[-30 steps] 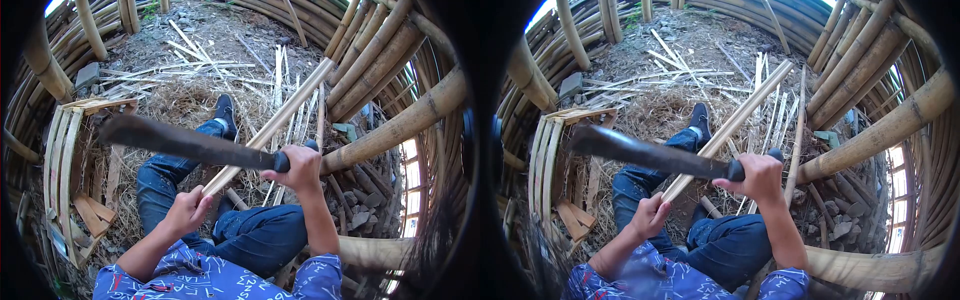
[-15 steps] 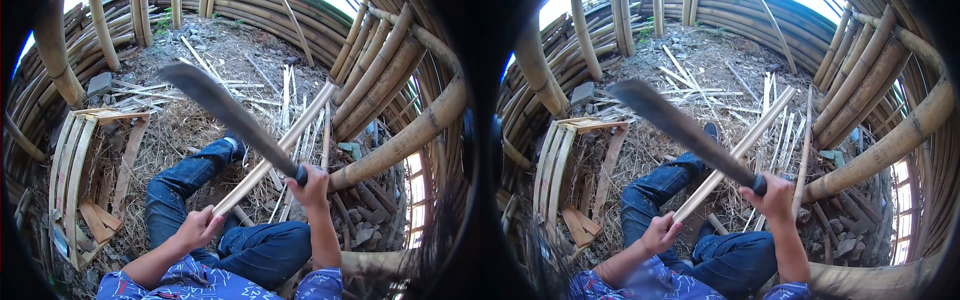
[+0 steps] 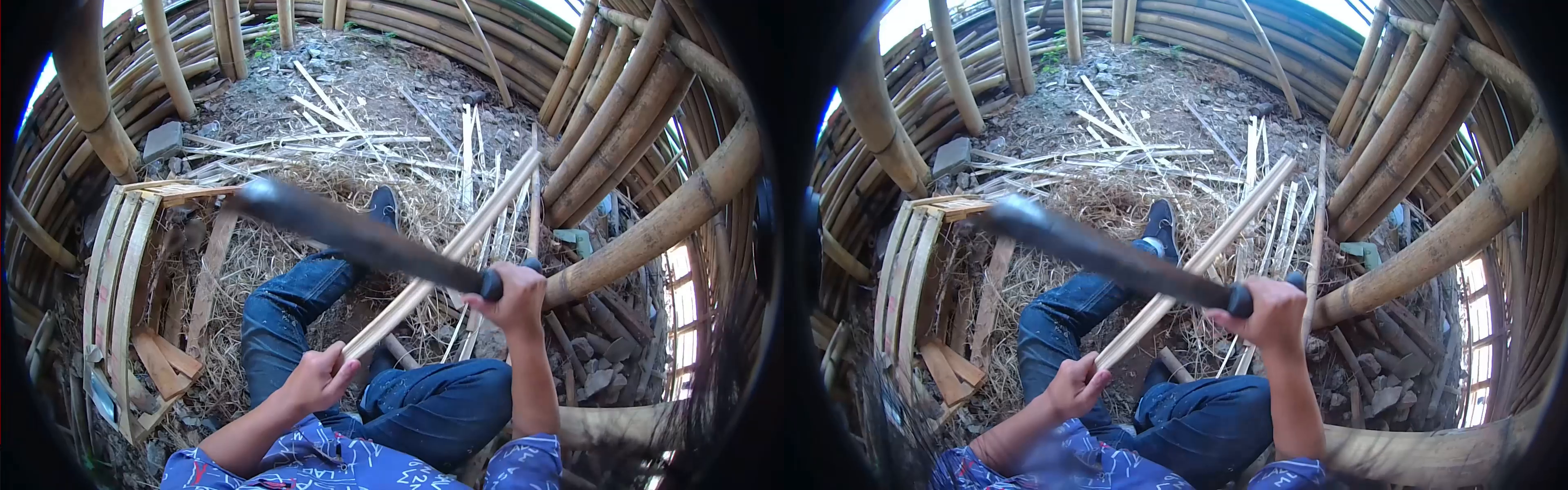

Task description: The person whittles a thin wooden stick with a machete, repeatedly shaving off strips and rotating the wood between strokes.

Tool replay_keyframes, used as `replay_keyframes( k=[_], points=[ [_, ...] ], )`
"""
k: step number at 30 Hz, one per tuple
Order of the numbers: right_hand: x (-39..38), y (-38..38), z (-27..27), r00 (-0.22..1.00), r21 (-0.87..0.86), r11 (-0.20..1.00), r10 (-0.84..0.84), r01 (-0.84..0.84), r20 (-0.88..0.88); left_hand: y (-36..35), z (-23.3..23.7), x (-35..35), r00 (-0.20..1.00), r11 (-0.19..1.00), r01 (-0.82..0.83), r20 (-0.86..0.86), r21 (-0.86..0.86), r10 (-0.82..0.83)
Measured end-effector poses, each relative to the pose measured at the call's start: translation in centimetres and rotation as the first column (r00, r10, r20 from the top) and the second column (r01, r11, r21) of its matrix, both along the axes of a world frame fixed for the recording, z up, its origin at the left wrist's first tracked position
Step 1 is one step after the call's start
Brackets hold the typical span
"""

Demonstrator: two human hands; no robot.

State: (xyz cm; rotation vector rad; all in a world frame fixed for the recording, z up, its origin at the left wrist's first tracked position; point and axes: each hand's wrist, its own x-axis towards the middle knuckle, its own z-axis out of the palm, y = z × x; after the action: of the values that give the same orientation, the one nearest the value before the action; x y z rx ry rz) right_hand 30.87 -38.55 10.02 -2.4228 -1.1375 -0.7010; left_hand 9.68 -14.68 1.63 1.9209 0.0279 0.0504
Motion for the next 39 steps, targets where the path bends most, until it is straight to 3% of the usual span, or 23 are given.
replay_keyframes(
  k=[1,4,8,10,12,13,16,18,21,24,25,28,29,30,33,35,38,39],
  points=[
    [0.3,-0.5,-0.7,0.991,0.014,0.995,-0.099,0.1,-0.089,0.1,0.3,0.1,0.999,1.0,-0.014,-0.039,-0.001,0.014],
    [0.3,-0.9,-1.7,0.986,0.102,0.988,-0.1,0.115,-0.137,0.3,-0.1,0.0,0.999,1.0,0.007,-0.032,0.019,-0.006],
    [-0.1,-1.4,-0.2,0.999,0.025,0.999,0.03,-0.03,-0.026,0.5,-0.3,-0.9,1.0,1.0,0.02,0.005,-0.013,-0.02],
    [0.8,-2.6,-1.1,0.992,0.045,0.992,-0.116,0.118,-0.043,0.6,-0.3,-0.5,1.0,0.999,0.016,0.019,-0.03,-0.016],
    [0.8,-2.8,-1.9,0.986,0.049,0.987,-0.152,0.156,-0.074,0.7,0.7,0.3,1.0,1.0,0.0,-0.009,0.023,0.0],
    [0.4,-2.6,-1.8,0.993,0.06,0.994,-0.088,0.093,-0.083,1.0,0.8,0.3,0.998,1.0,0.017,-0.064,0.021,-0.016],
    [-0.4,-1.2,-1.6,0.989,0.064,0.989,0.138,-0.134,-0.058,1.6,-0.7,-0.6,0.999,0.999,0.036,-0.001,0.017,-0.036],
    [0.2,-1.3,-1.5,0.991,0.033,0.992,0.126,-0.124,-0.046,1.8,-0.5,-0.7,0.999,0.998,0.044,-0.015,0.053,-0.044],
    [0.9,-1.9,-1.8,0.98,0.004,0.989,-0.144,0.146,-0.134,1.5,0.1,-0.4,0.997,0.998,-0.031,-0.076,-0.049,0.028],
    [-0.2,-1.6,-1.7,0.992,-0.005,1.0,0.006,-0.007,-0.129,1.9,-1.5,-0.8,0.999,0.999,0.018,-0.027,-0.039,-0.019],
    [-0.3,-0.8,-1.9,0.991,0.12,0.987,0.117,-0.109,-0.063,1.9,-1.5,-0.8,1.0,1.0,0.027,0.006,-0.016,-0.027],
    [0.5,-1.2,-1.5,0.994,0.101,0.993,0.073,-0.065,-0.087,2.1,-0.3,-0.4,0.999,1.0,0.025,-0.027,0.002,-0.025],
    [0.9,-2.0,-2.3,0.98,0.109,0.99,-0.064,0.086,-0.188,2.2,0.1,-0.1,0.998,1.0,0.019,-0.051,0.0,-0.019],
    [1.5,-2.6,-3.2,0.959,0.161,0.98,-0.074,0.121,-0.272,2.0,-0.1,-0.1,0.998,1.0,-0.003,-0.056,-0.014,0.002],
    [1.1,-1.7,-3.0,0.977,0.153,0.985,-0.048,0.08,-0.208,2.1,-1.2,0.3,0.999,0.999,0.035,-0.003,0.015,-0.035],
    [0.5,-1.0,-2.3,0.994,0.145,0.985,0.1,-0.092,-0.044,2.4,-1.5,0.0,0.999,0.999,0.037,0.02,0.014,-0.038],
    [1.8,-2.2,-2.3,0.996,0.061,0.996,-0.066,0.069,-0.053,2.3,-2.0,-0.3,1.0,0.997,0.018,-0.02,0.076,-0.017],
    [1.8,-2.5,-3.2,0.966,0.075,0.984,-0.142,0.162,-0.217,2.3,-1.6,-0.2,0.999,1.0,0.013,-0.034,0.021,-0.012]
  ],
)
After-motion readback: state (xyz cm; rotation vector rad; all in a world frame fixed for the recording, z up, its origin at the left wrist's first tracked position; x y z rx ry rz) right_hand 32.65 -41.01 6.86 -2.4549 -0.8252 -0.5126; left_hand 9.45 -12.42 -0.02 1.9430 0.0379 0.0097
